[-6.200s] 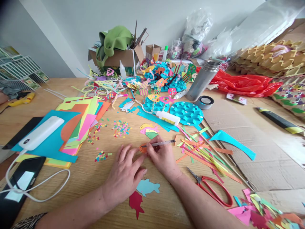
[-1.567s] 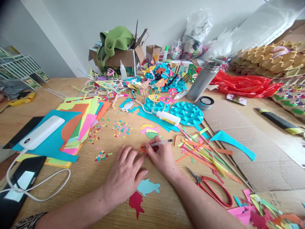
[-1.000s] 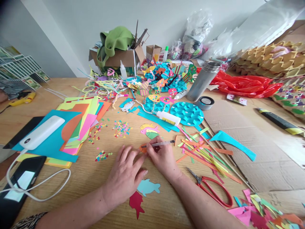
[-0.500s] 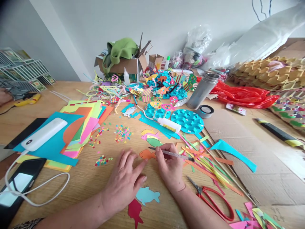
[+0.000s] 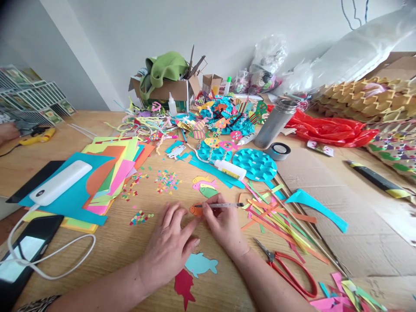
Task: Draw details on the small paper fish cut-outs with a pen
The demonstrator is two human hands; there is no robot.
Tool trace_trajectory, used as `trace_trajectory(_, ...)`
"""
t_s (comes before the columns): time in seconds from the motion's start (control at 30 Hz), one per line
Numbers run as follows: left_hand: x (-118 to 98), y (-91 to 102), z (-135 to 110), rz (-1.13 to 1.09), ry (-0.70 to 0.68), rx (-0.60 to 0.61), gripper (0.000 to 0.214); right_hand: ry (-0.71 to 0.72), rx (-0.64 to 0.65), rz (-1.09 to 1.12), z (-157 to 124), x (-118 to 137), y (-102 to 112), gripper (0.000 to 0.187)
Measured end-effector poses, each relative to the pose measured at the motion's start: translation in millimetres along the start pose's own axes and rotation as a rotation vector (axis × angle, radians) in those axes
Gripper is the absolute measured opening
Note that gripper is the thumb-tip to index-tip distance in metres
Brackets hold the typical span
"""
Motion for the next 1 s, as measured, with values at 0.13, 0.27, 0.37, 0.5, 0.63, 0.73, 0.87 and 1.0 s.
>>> trace_trajectory(0.13, 0.0, -0.7, 0.2, 0.001, -0.001, 0.004, 0.039, -0.042, 0.031, -0.039, 0.8, -2.0, -2.8, 0.025)
trace_trajectory(0.27, 0.4, -1.9, 0.0, 0.003, -0.003, -0.003, 0.040, -0.048, 0.039, -0.058, 1.5, -1.5, -3.8, 0.026)
trace_trajectory(0.37, 0.7, -2.0, 0.3, 0.004, -0.001, -0.002, 0.040, -0.050, 0.049, -0.074, 1.9, -0.8, -4.7, 0.027)
trace_trajectory(0.5, 0.4, -0.9, 0.8, 0.008, 0.000, 0.001, 0.040, -0.051, 0.052, -0.079, 2.2, -1.0, -5.1, 0.026)
trace_trajectory(0.63, 0.2, 0.2, 0.5, 0.016, -0.001, -0.010, 0.039, -0.063, 0.063, -0.082, 2.2, -3.0, -5.1, 0.025)
trace_trajectory(0.73, 0.3, 0.1, 0.2, 0.009, -0.004, -0.004, 0.039, -0.071, 0.061, -0.083, 2.3, -3.2, -5.1, 0.025)
trace_trajectory(0.87, 0.4, -0.1, 0.1, 0.006, 0.000, 0.007, 0.039, -0.072, 0.055, -0.090, 1.9, -2.3, -5.2, 0.026)
trace_trajectory(1.0, 0.0, -0.7, 0.1, 0.010, 0.000, -0.002, 0.038, -0.064, 0.065, -0.083, 1.3, -2.4, -5.5, 0.025)
Point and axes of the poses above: each hand's wrist, its own z-axis towards the middle knuckle, its own y-axis out of the back of the hand, x = y × z, the point moved 4 cm from there along z, towards the middle knuckle, and after that the axes turned 15 degrees about z, right-handed, at the moved point
